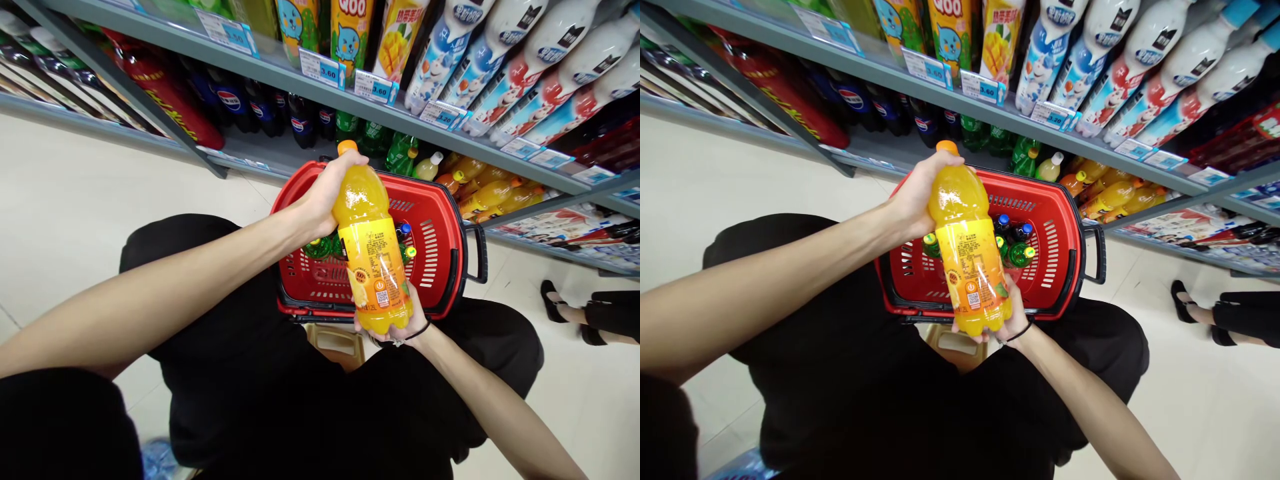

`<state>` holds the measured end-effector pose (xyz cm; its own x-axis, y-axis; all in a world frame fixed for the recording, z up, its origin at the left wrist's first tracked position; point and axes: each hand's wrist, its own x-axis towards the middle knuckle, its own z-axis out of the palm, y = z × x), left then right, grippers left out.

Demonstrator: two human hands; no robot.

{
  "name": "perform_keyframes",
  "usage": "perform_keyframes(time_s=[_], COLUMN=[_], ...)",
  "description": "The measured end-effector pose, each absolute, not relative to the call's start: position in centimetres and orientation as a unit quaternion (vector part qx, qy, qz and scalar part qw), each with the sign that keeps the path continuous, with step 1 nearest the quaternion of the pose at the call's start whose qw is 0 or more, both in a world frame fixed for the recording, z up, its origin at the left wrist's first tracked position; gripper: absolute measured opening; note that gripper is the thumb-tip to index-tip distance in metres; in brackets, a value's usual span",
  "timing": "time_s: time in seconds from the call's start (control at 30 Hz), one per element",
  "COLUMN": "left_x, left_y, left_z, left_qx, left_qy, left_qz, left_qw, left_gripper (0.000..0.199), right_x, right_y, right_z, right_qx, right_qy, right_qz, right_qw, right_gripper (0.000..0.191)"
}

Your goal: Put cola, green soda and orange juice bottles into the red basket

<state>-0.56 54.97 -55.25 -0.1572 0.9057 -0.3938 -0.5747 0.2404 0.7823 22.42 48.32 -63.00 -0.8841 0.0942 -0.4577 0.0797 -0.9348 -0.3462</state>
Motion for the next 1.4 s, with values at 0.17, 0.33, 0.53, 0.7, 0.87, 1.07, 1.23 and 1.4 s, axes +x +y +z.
perform_keyframes(time_s=[0.17, 0.33, 0.53, 0.7, 0.87, 1.07, 1.23, 1.4], left_x=[-0.6, -0.6, -0.6, -0.7, -0.7, -0.5, -0.6, -0.9], left_y=[55.0, 55.0, 54.9, 54.9, 55.0, 54.6, 54.4, 54.3], left_z=[-55.4, -55.5, -55.6, -55.7, -55.7, -53.6, -51.5, -51.2], left_qx=[0.179, 0.178, 0.178, 0.178, 0.177, 0.173, 0.173, 0.178], left_qy=[0.478, 0.485, 0.471, 0.466, 0.478, 0.481, 0.464, 0.452], left_qz=[0.592, 0.591, 0.592, 0.594, 0.591, 0.608, 0.626, 0.629], left_qw=[0.623, 0.62, 0.629, 0.631, 0.625, 0.607, 0.602, 0.606], left_gripper=[0.037, 0.038, 0.036, 0.037, 0.039, 0.026, 0.019, 0.02], right_x=[22.5, 22.5, 22.6, 22.6, 22.7, 22.4, 21.8, 21.3], right_y=[48.3, 48.5, 48.7, 48.9, 48.9, 48.6, 48.6, 48.4], right_z=[-63.1, -63.6, -63.7, -63.9, -63.9, -62.4, -61.4, -61.9], right_qx=[-0.23, -0.228, -0.217, -0.205, -0.198, -0.266, -0.28, -0.314], right_qy=[-0.172, -0.16, -0.162, -0.165, -0.168, -0.205, -0.209, -0.21], right_qz=[0.958, 0.96, 0.962, 0.964, 0.965, 0.942, 0.936, 0.922], right_qw=[0.005, -0.008, -0.021, -0.035, -0.046, 0.019, 0.045, 0.085], right_gripper=[0.091, 0.092, 0.093, 0.093, 0.094, 0.086, 0.086, 0.086])
